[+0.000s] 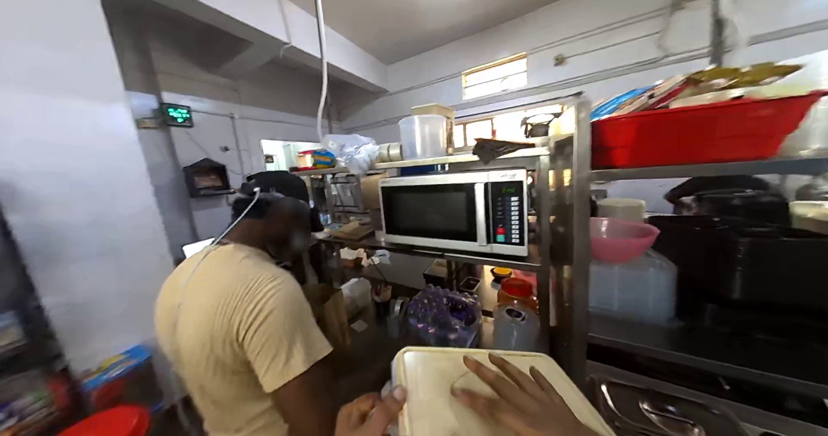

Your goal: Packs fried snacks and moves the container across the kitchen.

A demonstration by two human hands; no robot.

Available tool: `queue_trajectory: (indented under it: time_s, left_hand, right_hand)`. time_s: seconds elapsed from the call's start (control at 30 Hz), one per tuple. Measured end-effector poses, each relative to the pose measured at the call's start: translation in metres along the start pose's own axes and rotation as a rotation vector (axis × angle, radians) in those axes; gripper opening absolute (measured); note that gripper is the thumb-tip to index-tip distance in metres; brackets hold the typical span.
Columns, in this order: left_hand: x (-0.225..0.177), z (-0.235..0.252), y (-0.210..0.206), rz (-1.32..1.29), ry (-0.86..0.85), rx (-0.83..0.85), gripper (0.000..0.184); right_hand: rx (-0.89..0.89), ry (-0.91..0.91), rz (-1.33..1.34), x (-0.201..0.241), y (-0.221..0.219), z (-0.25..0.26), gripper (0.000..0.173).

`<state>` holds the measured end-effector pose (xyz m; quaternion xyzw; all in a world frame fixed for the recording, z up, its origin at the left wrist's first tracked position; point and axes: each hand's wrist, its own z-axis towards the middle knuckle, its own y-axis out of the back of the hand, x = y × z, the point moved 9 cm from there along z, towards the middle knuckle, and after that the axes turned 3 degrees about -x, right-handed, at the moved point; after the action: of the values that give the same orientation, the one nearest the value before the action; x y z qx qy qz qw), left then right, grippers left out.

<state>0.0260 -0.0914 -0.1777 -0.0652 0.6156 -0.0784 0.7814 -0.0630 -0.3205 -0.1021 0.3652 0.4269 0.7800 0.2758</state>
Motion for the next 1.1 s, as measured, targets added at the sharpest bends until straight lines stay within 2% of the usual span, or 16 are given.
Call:
queue_trajectory:
  time_s: [0.17,0.27,0.4,0.5,0.57,0.67,0.77,0.87,0.93,1.03,1.1]
  left_hand:
    - [0.001,-0.005,-0.011,0.032,-0.077,0.041,0.038]
    - [0.010,-0.001,-0.003,0.004,-0.104,0.016,0.042]
    - [0.021,0.001,0.008,0.039,-0.153,0.008,0.047]
    - [0.021,0.004,0.014,0.082,-0.221,0.003,0.048]
    - [0.015,0.005,0.015,0.123,-0.251,0.015,0.045]
    - [0.013,0.003,0.012,0.168,-0.256,0.040,0.043]
    - [0.010,0.004,0.011,0.180,-0.288,0.057,0.045]
    - [0.014,0.003,0.009,0.184,-0.280,0.074,0.046]
    - [0.022,0.004,0.011,0.183,-0.253,0.097,0.046]
    - [0.020,0.010,0.022,0.173,-0.256,0.058,0.045]
    - [-0.007,0.021,0.025,0.152,-0.290,-0.013,0.044]
  right_hand:
    - [0.148,-0.092,0.125,-0.037,-0.038,0.083,0.075]
    - [0.083,-0.044,0.105,-0.033,-0.058,0.096,0.077]
    - [-0.014,0.017,0.122,-0.027,-0.074,0.097,0.066]
    - [-0.017,-0.006,0.217,-0.029,-0.079,0.111,0.049]
    - [0.024,-0.085,0.323,-0.033,-0.078,0.120,0.044]
    - [0.214,-0.232,0.521,-0.042,-0.085,0.122,0.040]
    - [0.227,-0.185,0.702,-0.033,-0.086,0.126,0.028]
    - [0.187,-0.146,0.774,-0.032,-0.086,0.126,0.021]
    - [0.150,-0.150,0.751,-0.037,-0.092,0.125,0.020]
    - [0.047,-0.137,0.576,-0.035,-0.086,0.132,0.020]
    - [0.041,-0.135,0.423,-0.025,-0.049,0.140,0.042]
